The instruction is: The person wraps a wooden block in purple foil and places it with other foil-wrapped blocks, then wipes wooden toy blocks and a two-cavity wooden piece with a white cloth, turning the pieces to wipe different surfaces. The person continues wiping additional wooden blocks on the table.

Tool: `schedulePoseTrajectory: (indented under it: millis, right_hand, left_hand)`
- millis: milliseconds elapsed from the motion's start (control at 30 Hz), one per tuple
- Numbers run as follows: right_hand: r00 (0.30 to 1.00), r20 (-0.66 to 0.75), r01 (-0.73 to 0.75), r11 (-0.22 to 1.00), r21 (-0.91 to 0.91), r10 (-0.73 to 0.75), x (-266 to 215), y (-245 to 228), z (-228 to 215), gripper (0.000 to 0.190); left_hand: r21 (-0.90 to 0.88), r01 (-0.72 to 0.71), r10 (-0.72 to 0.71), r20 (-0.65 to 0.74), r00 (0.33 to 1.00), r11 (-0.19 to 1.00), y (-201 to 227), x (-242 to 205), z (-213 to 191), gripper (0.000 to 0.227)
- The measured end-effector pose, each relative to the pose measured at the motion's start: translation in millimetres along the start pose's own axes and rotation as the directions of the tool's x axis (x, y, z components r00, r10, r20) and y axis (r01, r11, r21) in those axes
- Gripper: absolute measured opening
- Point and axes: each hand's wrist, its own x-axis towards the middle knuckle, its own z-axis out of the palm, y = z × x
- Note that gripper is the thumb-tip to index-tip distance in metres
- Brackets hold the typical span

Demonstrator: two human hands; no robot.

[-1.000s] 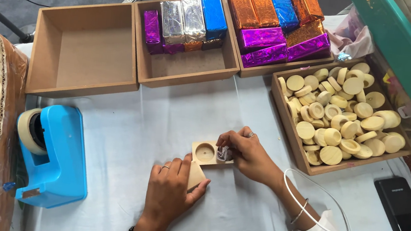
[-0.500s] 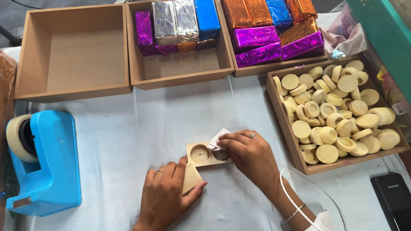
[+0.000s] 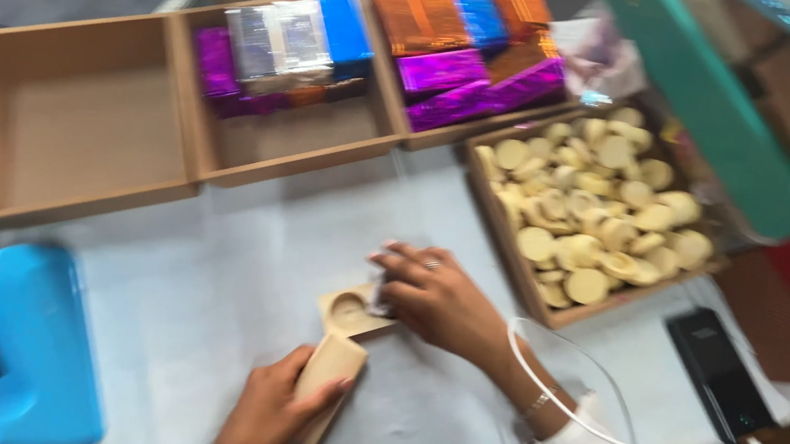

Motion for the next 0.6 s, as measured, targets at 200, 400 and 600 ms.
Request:
schedulePoseTrajectory:
  millis: [200, 400, 600]
  right_hand:
    - [1.0, 0.023, -0.013, 0.997, 0.079, 0.011, -13, 0, 12, 0.015]
    - [0.999, 0.033, -0.006, 0.992, 0.127, 0.001, -11, -3, 14, 0.018]
    - [1.0, -0.031, -0.002, 1.0, -0.022, 0.001, -10, -10, 19, 0.025]
  left_hand:
    - [-0.603, 0.789, -0.154, 0.773, 0.615, 0.12, -22, 6, 31, 0.052]
    - [-0.773, 0.624, -0.321, 0.565, 0.76, 0.118, -23, -1, 44, 0.047]
    - [-0.856, 0.479, -0.289, 0.417, 0.862, 0.195, -16, -10, 51, 0.044]
